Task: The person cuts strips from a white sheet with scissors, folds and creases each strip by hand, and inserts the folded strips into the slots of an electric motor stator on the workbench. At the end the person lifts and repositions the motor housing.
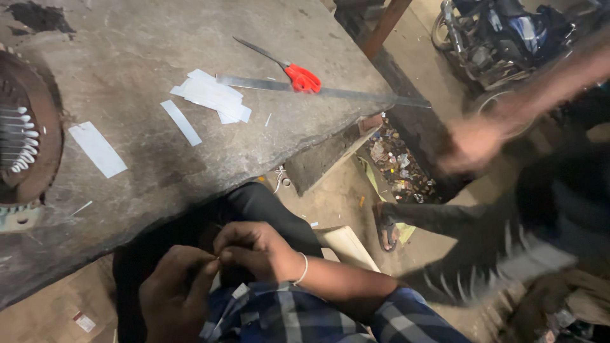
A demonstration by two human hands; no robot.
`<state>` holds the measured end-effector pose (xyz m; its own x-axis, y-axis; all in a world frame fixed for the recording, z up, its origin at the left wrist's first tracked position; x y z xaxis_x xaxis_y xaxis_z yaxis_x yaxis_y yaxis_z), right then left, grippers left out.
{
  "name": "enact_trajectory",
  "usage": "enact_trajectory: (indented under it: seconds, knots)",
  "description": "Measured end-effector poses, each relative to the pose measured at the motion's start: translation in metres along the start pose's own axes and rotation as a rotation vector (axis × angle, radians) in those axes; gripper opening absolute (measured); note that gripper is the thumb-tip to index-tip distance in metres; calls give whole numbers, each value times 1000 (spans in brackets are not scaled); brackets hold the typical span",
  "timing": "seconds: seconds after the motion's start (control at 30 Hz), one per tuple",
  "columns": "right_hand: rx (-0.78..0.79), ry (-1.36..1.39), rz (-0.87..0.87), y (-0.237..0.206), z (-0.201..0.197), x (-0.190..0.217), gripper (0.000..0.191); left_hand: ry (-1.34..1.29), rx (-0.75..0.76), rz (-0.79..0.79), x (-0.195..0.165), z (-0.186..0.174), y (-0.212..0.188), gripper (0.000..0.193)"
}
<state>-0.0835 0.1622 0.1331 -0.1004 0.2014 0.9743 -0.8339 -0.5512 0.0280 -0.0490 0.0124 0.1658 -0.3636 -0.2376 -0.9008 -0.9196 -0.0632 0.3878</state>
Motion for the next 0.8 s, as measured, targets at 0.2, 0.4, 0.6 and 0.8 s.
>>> enact_trajectory:
  seconds: [0.2, 0.4, 0.6, 0.8]
  knots:
    - [60, 138, 35, -3, -4, -12, 10, -314, 115, -227, 34, 15, -6, 9]
    - [72, 131, -26, -1, 2, -6, 9, -225, 133, -134, 19, 13, -5, 14]
    - [160, -190, -129, -3, 5, 21, 8, -51, 119, -117, 17, 8, 0, 14]
    - [69, -109, 17, -4, 16, 1, 27, -374, -136, -11, 27, -14, -3, 14]
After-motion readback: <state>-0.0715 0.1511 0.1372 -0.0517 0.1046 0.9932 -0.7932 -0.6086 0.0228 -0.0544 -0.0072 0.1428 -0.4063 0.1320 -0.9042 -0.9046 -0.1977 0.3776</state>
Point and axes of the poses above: each hand's wrist, its own y-axis towards the middle knuckle, its own z-axis out of the palm, x = y × z, the point moved 8 cm from there along y, towards the middle knuckle
